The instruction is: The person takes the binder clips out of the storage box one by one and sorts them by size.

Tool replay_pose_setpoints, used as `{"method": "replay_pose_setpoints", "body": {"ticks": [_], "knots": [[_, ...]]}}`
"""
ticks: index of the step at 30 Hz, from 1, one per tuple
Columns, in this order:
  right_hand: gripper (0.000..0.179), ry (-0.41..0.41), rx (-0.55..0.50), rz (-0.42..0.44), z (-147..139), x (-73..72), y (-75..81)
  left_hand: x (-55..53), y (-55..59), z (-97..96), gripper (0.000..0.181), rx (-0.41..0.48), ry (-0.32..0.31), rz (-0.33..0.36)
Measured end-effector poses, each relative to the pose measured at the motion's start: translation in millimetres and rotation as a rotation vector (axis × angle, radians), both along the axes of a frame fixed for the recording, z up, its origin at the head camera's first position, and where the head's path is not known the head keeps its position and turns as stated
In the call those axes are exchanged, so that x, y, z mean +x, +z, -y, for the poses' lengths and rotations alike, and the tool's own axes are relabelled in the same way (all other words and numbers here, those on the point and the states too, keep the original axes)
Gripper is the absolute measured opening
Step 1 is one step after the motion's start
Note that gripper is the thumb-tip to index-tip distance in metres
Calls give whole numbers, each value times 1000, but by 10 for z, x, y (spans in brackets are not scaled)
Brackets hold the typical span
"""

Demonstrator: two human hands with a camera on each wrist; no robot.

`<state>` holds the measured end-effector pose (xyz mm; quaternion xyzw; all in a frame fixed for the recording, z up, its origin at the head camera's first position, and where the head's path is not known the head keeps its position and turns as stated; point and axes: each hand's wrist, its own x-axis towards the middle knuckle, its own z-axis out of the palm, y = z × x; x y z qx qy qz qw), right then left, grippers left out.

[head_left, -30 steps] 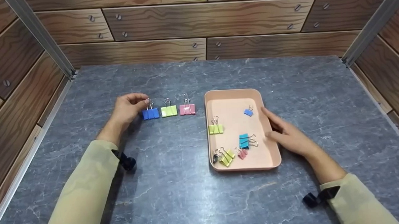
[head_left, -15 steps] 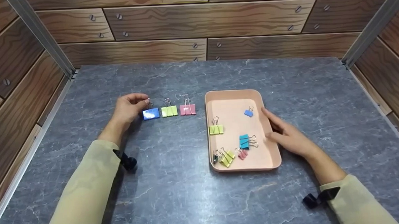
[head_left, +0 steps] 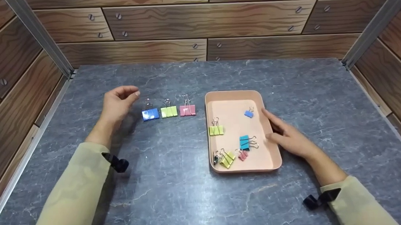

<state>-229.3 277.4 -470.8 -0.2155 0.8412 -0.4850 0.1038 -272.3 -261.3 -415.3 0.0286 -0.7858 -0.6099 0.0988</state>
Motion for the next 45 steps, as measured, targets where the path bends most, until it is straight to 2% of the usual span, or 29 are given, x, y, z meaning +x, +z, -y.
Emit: {"method": "replay_pose_setpoints", "body": {"ticks": [7,12,17,25,32,39,45], "knots": [[78,2,-22,-3,-19,5,20,118,286,-195,24,-45,-98,-73],[78,4,-40,3,-24,14,1,190,375,-445,19,-29,-227,-103],[79,-1,-32,1,-10,15,-4,277,404,-700,16,-18,-336,-116],[79,-2,-19,7,18,12,-15,418,358,-1012,14,-10,-503,-64],[78,-8,0,5,21,8,-16,482,217,-1203,14,-40,-596,-47],[78,-1,-13,5,18,16,-15,553,83,-1348,19,-65,-744,-14],[78,2,-19,5,12,20,-13,586,17,-1446,20,-91,-833,-3]]}}
